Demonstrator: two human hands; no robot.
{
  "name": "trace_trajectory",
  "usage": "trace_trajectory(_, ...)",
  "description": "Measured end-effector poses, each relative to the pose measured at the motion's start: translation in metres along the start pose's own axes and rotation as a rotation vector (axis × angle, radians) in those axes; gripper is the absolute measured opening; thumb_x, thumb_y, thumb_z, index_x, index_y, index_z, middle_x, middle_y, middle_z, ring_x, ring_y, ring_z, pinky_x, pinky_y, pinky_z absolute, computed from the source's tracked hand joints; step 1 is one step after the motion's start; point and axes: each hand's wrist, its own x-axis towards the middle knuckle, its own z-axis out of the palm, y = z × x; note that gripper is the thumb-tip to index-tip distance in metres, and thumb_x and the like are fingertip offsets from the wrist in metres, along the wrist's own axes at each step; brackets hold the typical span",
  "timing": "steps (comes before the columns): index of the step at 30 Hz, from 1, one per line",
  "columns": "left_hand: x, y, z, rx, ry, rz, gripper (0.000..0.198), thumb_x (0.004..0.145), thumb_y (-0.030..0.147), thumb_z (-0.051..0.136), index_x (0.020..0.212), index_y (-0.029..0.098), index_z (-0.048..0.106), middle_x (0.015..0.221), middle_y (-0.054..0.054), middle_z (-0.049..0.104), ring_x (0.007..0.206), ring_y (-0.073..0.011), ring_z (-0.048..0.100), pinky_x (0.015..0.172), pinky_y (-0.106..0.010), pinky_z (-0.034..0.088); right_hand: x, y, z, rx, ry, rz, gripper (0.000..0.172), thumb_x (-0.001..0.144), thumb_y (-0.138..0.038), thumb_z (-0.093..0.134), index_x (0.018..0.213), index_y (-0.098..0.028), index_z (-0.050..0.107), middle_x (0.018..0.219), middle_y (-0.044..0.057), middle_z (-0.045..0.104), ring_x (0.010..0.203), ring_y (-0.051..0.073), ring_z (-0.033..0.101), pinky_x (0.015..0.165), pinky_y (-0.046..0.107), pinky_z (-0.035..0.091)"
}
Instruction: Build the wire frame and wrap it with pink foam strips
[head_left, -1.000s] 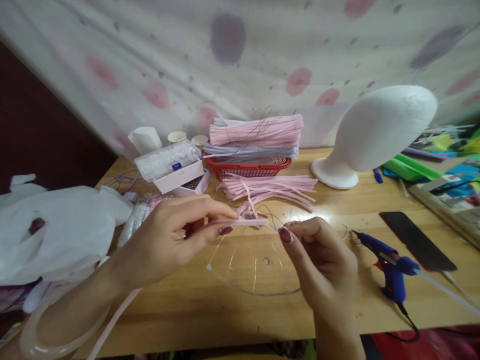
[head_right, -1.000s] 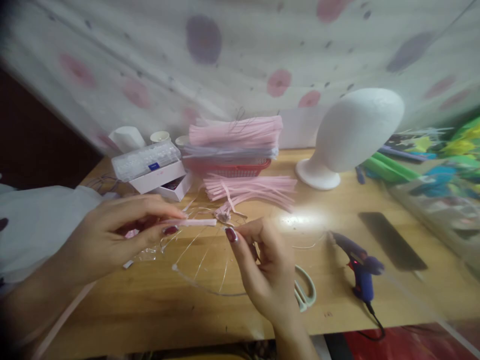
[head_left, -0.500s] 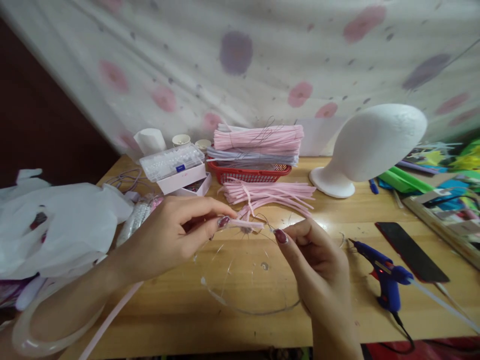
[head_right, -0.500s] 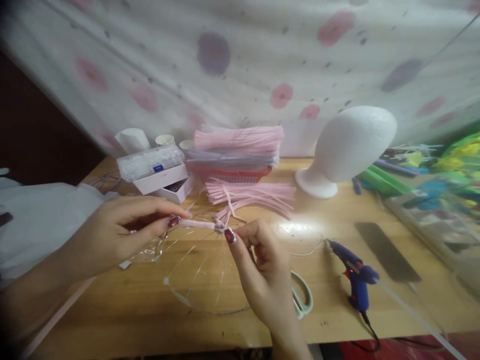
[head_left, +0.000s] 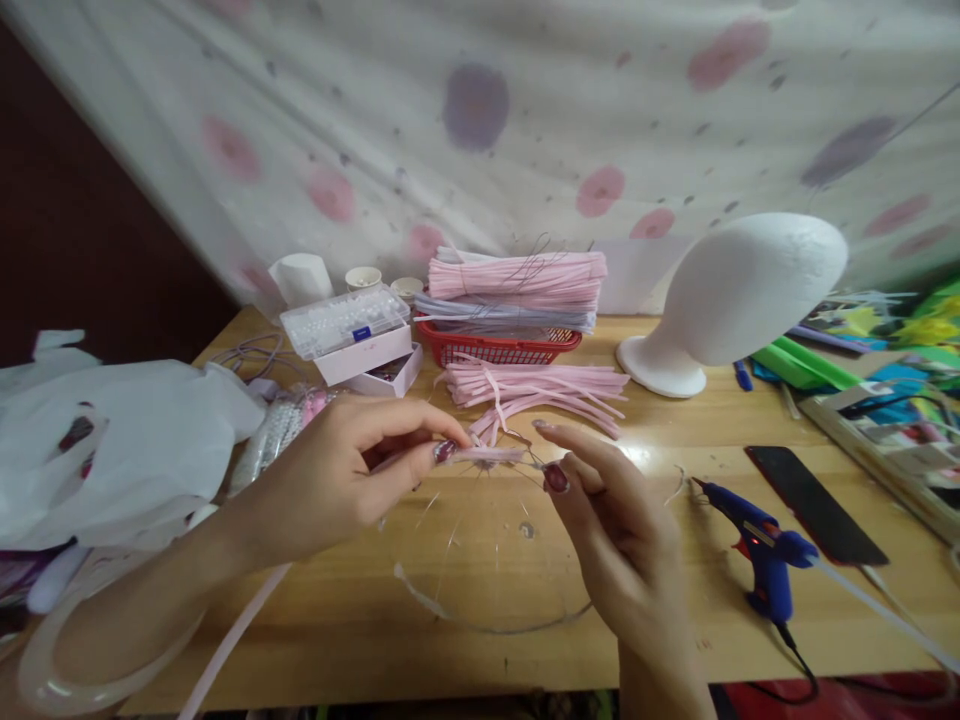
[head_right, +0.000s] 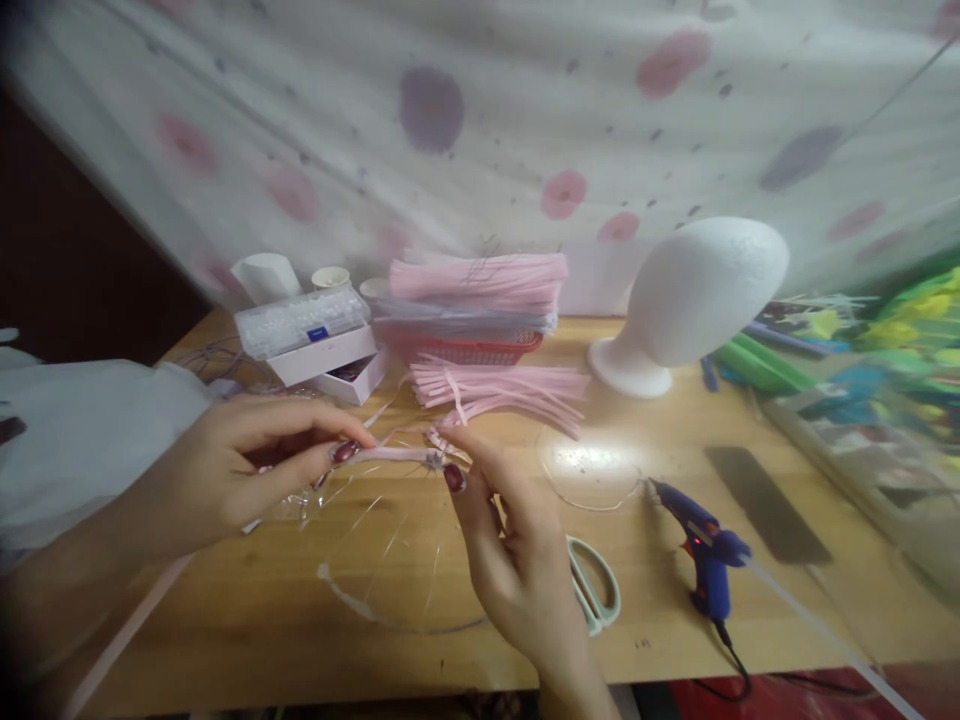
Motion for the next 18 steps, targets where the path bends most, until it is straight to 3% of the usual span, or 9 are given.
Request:
trace_trajectory(5, -0.0021, 0.0005, 0.0001, 0.013, 0.016, 0.042, 0.025, 0.087, 0.012, 0.053, 0.093, 0.022, 0.075, 0.067, 0.004, 0.065, 0.049, -0.0065, 0.048, 0.043, -0.016, 0.033, -0.002, 0.0024, -0.0002, -0.034, -0.015, -0.056, 0.035, 0.098, -0.015, 0.053, 0.121, -0.038, 0.066, 0.09, -0.004, 0.072, 0.06, 0.01, 0.055, 0.056, 0.026, 0.043)
trace_trajectory(12, -0.0031, -0.0013, 0.0001, 0.037, 0.024, 0.059, 0.026, 0.088, 0.011, 0.054, 0.094, 0.026, 0.075, 0.07, 0.005, 0.067, 0.054, -0.0074, 0.052, 0.045, -0.017, 0.036, -0.0044, 0.0014, 0.0005, -0.052, -0.006, -0.034, 0.026, 0.099, -0.017, 0.053, 0.111, -0.035, 0.069, 0.092, -0.003, 0.074, 0.063, 0.011, 0.059, 0.054, 0.024, 0.044)
trace_trajectory(18, -0.0031, -0.0046, 0.0004, 0.044, 0.042, 0.108, 0.028, 0.089, 0.009, 0.054, 0.095, 0.027, 0.074, 0.073, 0.005, 0.069, 0.06, -0.0085, 0.058, 0.05, -0.017, 0.041, -0.0018, -0.0004, 0.0016, -0.037, -0.014, 0.028, 0.03, 0.1, -0.021, 0.052, 0.123, -0.036, 0.064, 0.097, -0.003, 0.073, 0.07, 0.01, 0.061, 0.061, 0.021, 0.048)
